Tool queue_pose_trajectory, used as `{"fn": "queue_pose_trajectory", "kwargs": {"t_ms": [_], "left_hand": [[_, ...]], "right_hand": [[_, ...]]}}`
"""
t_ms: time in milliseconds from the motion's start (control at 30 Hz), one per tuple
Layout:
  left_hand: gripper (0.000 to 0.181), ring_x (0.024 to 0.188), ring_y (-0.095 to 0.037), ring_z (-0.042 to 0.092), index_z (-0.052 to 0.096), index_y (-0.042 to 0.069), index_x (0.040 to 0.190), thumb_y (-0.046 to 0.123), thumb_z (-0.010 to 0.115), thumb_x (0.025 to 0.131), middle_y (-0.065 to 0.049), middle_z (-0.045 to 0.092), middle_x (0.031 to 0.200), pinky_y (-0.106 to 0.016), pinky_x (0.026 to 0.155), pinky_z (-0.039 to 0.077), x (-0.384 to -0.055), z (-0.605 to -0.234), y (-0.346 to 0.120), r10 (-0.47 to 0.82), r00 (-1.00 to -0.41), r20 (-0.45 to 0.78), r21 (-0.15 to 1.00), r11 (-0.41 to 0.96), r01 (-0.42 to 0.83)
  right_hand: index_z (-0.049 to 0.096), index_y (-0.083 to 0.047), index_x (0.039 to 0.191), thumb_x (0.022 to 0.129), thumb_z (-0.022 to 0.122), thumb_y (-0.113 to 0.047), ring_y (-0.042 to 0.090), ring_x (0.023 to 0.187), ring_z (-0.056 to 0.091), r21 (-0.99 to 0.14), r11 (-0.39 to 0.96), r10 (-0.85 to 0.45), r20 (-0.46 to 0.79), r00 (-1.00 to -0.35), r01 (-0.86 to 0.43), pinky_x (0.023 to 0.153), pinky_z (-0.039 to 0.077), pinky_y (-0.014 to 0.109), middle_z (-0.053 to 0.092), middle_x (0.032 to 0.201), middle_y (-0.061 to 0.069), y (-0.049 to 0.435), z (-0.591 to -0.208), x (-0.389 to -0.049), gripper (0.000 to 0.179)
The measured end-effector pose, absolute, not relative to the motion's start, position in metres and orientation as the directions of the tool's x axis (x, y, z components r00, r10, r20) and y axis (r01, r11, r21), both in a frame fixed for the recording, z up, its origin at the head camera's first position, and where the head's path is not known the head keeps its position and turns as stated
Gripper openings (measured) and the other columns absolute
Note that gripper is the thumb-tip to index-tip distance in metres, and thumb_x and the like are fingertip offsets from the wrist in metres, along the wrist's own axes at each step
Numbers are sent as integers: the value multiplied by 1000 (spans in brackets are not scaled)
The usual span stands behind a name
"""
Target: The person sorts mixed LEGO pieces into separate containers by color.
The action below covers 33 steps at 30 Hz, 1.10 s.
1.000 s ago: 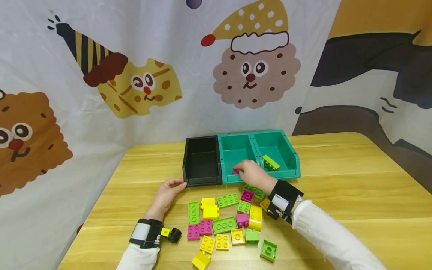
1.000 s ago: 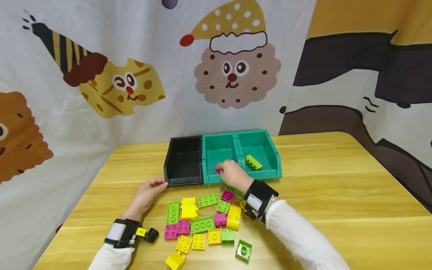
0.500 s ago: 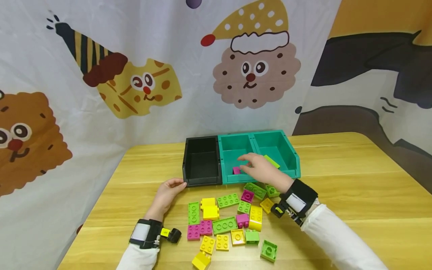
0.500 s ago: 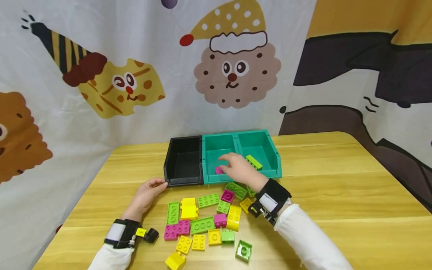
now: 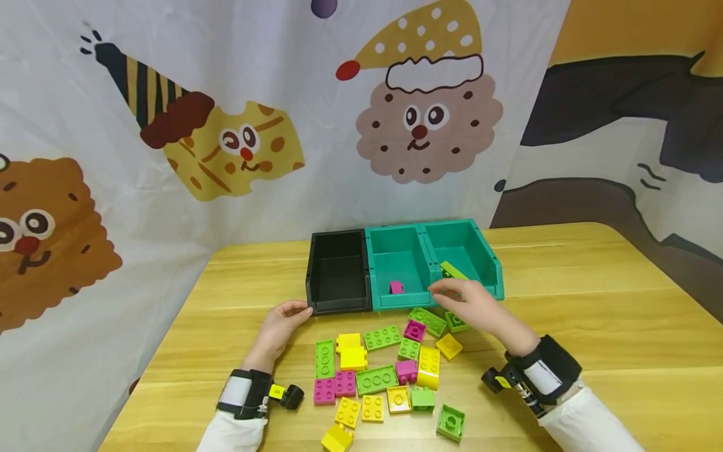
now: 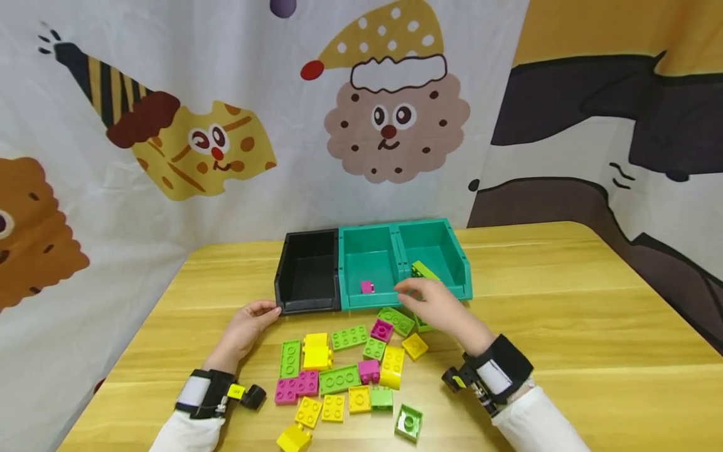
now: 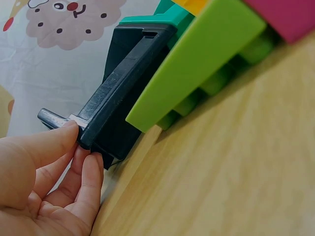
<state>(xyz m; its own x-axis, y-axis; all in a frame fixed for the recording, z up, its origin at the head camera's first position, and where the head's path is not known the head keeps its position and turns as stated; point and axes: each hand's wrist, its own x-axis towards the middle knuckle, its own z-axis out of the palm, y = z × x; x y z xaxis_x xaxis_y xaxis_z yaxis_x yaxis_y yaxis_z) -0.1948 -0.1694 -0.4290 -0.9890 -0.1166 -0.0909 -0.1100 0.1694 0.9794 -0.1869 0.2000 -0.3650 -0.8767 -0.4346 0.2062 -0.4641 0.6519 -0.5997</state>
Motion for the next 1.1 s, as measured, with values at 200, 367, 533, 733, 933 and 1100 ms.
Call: {"fn": "queue_pose_trajectory", "kwargs": {"t_ms": [200,367,533,733,933,1100], "left_hand": [[22,80,-6,56,65,-9,103,3,67,85,5,64,82,-16,72,48,-196,-431,-170,-121,-989,-83,983,155,-102],[21,80,-7,56,65,-10,101,2,68,84,5,64,82,-16,72,48,-197,-432,-170,-120,-990,-77,985,147,-94],[20,80,-6,56,65,-8,101,2,67,84,6,63,81,-16,72,48,-198,-433,-170,-110,-990,-84,985,141,-100],[24,79,-5,56,64,-10,103,4,68,84,3,65,84,-16,72,48,-196,-430,-170,-105,-990,-90,986,134,-103],[26,81,-6,56,64,-9,103,10,70,85,1,64,83,-16,73,47,-196,-430,-169,-116,-989,-94,980,163,-112],[24,82,-7,56,64,-9,103,8,69,85,1,64,83,-16,73,47,-196,-430,-169,-119,-988,-96,980,163,-115]], "right_hand": [[66,-1,111,92,60,-10,30,96,63,-485,729,-413,253,-875,-484,82,53,46,68,107,13,211,-373,-178,22],[66,-1,111,90,62,-11,33,101,62,-466,755,-406,219,-887,-461,86,51,48,67,110,15,214,-376,-177,24],[65,0,112,90,63,-12,35,106,60,-463,758,-423,189,-886,-460,88,50,49,66,112,16,214,-378,-176,25],[66,0,111,88,65,-12,35,105,60,-429,775,-444,151,-883,-464,89,49,50,67,110,16,212,-376,-175,26],[66,-2,111,88,66,-16,34,107,60,-388,808,-467,38,-884,-444,91,48,50,67,111,13,209,-379,-173,27],[67,-3,110,86,68,-12,34,106,60,-385,811,-466,27,-884,-440,91,48,50,67,110,14,208,-382,-174,26]]}}
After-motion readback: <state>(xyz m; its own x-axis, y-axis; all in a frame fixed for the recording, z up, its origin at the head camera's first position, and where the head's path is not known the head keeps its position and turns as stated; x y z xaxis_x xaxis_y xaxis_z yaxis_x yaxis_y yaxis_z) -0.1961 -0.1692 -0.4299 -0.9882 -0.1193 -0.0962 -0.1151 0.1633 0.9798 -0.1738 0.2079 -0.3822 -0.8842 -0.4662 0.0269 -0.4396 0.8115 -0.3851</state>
